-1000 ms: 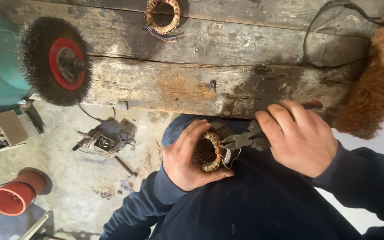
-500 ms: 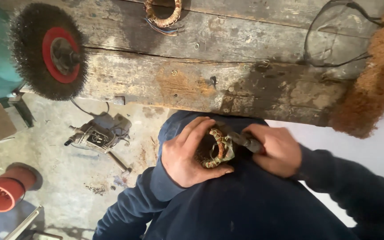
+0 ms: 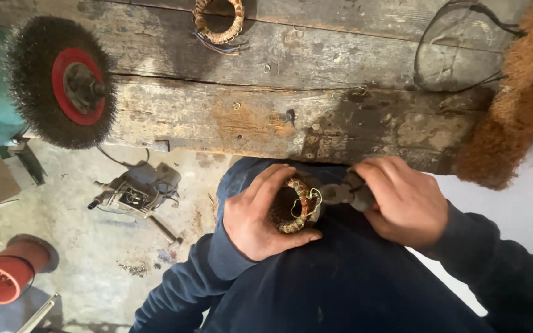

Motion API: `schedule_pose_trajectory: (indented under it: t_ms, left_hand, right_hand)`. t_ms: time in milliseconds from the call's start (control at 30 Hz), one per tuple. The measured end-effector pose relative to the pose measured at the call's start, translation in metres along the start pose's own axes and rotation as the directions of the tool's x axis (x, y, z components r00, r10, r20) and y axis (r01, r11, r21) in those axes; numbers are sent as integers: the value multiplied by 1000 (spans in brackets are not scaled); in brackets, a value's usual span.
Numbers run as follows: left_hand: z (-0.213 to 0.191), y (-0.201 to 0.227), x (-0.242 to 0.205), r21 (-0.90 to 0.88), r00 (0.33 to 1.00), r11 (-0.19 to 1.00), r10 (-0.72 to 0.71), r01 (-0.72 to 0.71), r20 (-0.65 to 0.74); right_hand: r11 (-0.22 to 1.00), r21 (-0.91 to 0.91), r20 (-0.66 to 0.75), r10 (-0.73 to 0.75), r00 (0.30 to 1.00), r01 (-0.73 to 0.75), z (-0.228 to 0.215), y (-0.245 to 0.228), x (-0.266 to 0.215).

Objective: The person works at a wooden workbench dismantling a motor stator, holding the wound copper coil in one hand and using pliers to grip, pull and cut the copper wire windings out of the stator core. They reposition the stator repeatedly and work the wire loose piece by piece, setting removed wire aside.

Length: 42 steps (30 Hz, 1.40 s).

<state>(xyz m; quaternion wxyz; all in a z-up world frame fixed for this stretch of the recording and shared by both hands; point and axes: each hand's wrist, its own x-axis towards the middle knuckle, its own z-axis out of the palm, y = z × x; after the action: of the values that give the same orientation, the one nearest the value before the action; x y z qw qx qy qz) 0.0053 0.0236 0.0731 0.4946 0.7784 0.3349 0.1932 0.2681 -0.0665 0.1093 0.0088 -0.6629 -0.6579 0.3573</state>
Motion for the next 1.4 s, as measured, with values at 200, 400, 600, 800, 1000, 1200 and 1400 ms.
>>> schedule_pose_trajectory:
  t_ms: [200,400,600,800,1000,1200,1400]
  left_hand:
    - [0,2,0,24,1000,1000,-13,13,-8]
    - [-8,1,6,34,999,999,37,-37,-14]
    - [-24,-1,28,222,956,930,282,-292,75]
    - [-15,-41,32,503,864,702,402,-504,304]
    - [-15,-38,30,310,961,911,237,-271,145]
    - [-5,-36,24,319,995,943,76,-93,64]
    - [3,-32,16,309,995,950,73,-47,-71]
  right_hand:
    - [982,-129,-154,-158,975,139,-6,-2,2]
    - [982,168,392,16,920,-88,-13,20,19]
    - [759,565,748,-303,591,-325,-13,60,32]
    - [979,-200,650,157,744,-32,-41,18,42]
    - [785,-600,152,-78,985,155,0,60,31]
    - [981,-125,-36,-155,987,149,45,93,47]
    - [941,-335,-406,-183,895,41,53,49,51]
